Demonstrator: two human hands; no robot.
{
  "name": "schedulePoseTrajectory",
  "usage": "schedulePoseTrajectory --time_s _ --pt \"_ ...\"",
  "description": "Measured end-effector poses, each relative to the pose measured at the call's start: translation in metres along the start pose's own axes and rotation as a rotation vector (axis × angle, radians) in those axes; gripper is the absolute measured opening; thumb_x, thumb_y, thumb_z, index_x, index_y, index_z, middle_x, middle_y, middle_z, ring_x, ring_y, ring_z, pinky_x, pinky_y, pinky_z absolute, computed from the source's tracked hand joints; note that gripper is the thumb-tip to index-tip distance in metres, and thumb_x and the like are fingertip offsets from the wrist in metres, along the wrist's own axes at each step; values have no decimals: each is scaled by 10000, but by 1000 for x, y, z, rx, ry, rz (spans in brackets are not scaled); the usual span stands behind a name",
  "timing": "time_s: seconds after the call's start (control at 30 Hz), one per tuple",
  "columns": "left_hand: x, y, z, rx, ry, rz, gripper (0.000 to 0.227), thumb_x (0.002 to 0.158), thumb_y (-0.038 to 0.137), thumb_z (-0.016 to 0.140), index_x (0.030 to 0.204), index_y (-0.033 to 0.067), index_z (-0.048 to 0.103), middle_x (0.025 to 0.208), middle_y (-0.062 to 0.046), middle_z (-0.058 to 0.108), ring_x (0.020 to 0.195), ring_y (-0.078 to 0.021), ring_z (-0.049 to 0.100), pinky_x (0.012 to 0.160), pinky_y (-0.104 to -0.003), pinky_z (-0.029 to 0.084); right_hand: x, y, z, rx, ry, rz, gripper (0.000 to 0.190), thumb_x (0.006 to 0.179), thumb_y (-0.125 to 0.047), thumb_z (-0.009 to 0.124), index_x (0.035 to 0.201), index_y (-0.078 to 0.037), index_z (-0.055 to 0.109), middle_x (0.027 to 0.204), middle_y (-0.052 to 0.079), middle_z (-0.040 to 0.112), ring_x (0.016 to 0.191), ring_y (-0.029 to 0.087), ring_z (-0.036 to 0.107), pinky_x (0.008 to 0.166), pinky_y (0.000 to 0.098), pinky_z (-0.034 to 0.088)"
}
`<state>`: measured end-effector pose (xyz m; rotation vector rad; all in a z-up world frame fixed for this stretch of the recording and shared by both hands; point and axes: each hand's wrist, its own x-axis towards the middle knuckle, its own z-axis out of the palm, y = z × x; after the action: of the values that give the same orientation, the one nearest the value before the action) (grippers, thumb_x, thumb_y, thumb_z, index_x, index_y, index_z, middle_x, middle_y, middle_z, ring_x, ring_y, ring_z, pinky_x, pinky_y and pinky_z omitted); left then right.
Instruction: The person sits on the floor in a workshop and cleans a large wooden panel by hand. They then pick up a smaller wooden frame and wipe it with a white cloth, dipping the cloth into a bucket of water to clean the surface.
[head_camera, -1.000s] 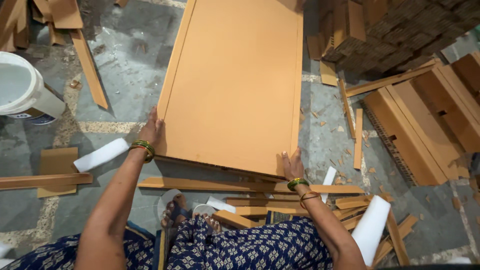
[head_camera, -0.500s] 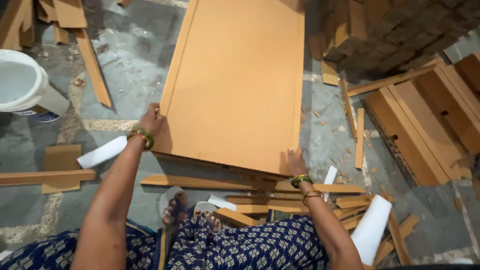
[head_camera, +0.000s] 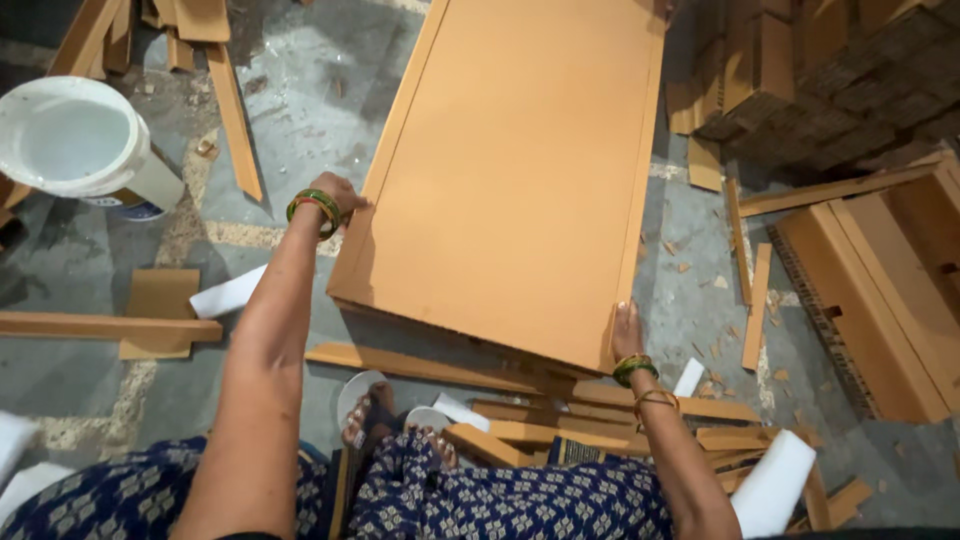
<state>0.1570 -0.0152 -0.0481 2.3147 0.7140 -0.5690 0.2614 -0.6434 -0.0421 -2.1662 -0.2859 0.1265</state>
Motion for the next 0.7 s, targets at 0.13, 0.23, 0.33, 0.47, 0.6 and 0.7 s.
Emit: schedulePoseTrajectory --time_s 0.13,0.23,0.33,0.47,0.6,0.7 --pt "10 1 -2 73 5 -34 515 912 524 684 887 32 833 882 -146 817 813 -243 788 831 -384 622 1 2 0 -91 9 6 494 1087 -356 376 1384 22 491 1239 249 655 1154 376 618 1005 439 465" --pt "20 -4 8 108 147 -52 518 861 499 766 972 -6 784 1005 -225 757 956 -343 733 867 -422 582 2 2 3 -199 32 33 478 1089 -343 390 1376 22 504 1209 267 655 1139 414 609 979 458 473" --pt "33 -11 26 38 233 34 499 838 437 785 1019 -28 773 1098 -278 732 1048 -403 705 905 -457 554 1 2 2 -199 31 88 468 1085 -338 384 1377 5 511 1191 263 659 1115 397 626 988 462 472" --pt "49 -9 51 -141 321 23 385 897 346 690 1079 8 723 1099 -222 710 1076 -402 674 992 -504 489 9 -4 -4 2 -55 -79 529 1074 -304 399 1514 -13 359 1386 245 582 1243 336 569 1069 431 432" --pt "49 -11 64 -133 382 118 293 985 299 574 1104 70 712 1107 -129 702 1120 -372 650 1137 -540 406 20 -10 -6 -68 -47 239 743 978 -274 438 1661 -121 190 1491 192 540 1249 329 562 1051 422 432" --pt "37 -13 73 216 429 283 272 1051 265 487 1123 117 704 1113 -60 696 1153 -350 632 1246 -568 344 21 -10 -1 90 -63 150 765 1008 -347 456 1656 -116 122 1569 185 430 1357 315 461 1113 387 373"
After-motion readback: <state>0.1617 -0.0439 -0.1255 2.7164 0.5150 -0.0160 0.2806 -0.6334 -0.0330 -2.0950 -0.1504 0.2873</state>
